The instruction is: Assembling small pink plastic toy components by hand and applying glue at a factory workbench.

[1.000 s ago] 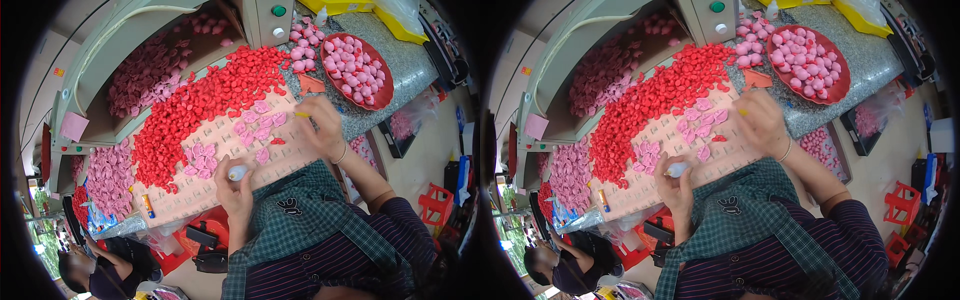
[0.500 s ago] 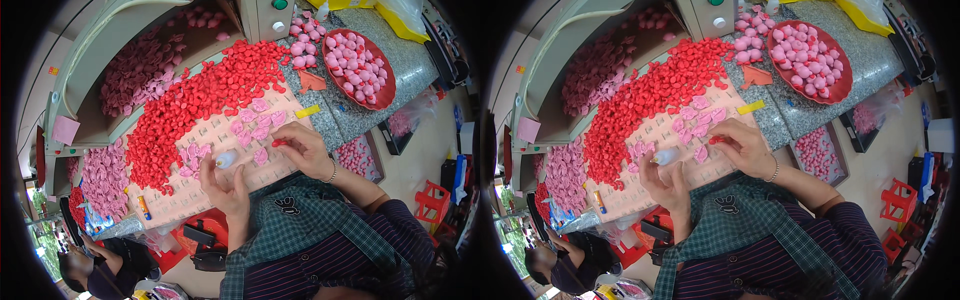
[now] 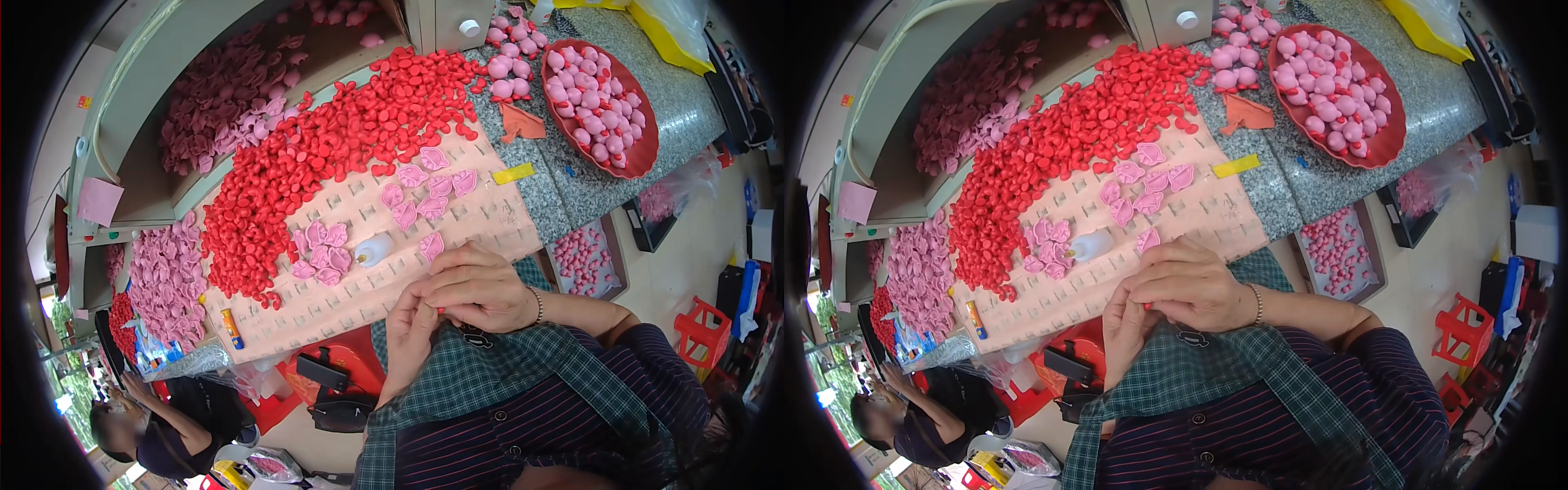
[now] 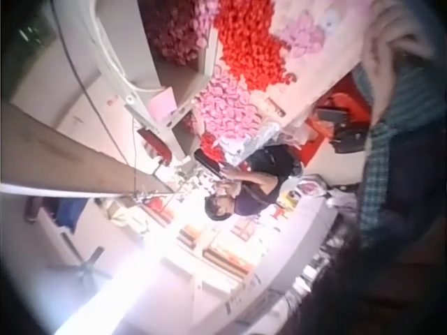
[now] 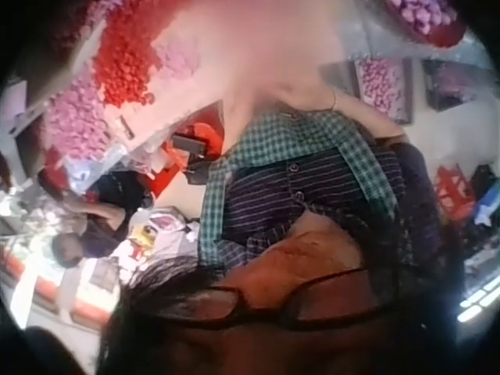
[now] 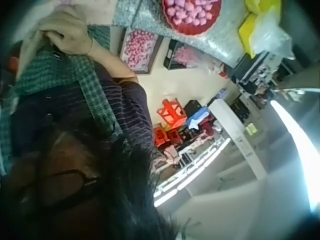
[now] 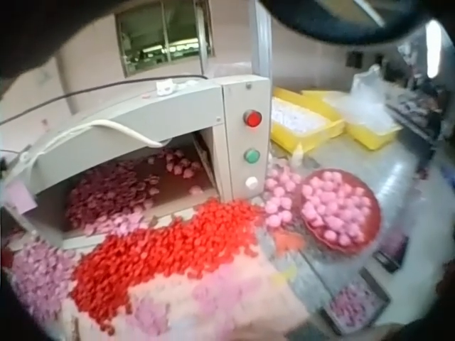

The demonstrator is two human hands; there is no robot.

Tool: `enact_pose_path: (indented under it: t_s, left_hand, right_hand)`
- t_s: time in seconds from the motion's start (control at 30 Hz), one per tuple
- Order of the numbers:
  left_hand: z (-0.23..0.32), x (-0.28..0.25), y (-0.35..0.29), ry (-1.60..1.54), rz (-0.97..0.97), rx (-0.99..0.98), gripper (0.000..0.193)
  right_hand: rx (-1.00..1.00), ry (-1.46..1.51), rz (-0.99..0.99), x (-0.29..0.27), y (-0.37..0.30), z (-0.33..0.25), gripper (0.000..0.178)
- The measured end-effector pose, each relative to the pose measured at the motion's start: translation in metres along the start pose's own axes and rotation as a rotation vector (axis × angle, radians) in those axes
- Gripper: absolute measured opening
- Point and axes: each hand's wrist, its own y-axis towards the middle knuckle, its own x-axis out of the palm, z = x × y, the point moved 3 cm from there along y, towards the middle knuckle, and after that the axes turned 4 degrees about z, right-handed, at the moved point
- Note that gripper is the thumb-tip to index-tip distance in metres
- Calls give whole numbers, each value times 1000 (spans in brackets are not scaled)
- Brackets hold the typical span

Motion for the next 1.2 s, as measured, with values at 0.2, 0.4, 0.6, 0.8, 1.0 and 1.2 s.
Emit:
enact_pose_path:
  t_s: [0.2,0.4,0.6,0.8,1.0,1.2]
  left_hand:
    - [0,-5,3,59,119,253,35]
    - [9,-15,-5,378,276,427,36]
    - [16,-10,-6,200,251,307,34]
    - [17,-11,-5,252,262,318,31]
    - [15,-9,-4,538,394,524,35]
    - [17,-14,-4,882,394,682,40]
  right_hand:
    - [189,183,1,-5,2,5,35]
    - [75,-500,98,-2,12,17,34]
    - [-31,-406,6,12,4,25,32]
    - [421,274,105,14,-2,17,16]
    - [570,593,31,25,-9,16,17]
    - [224,14,-143,23,0,10,22]
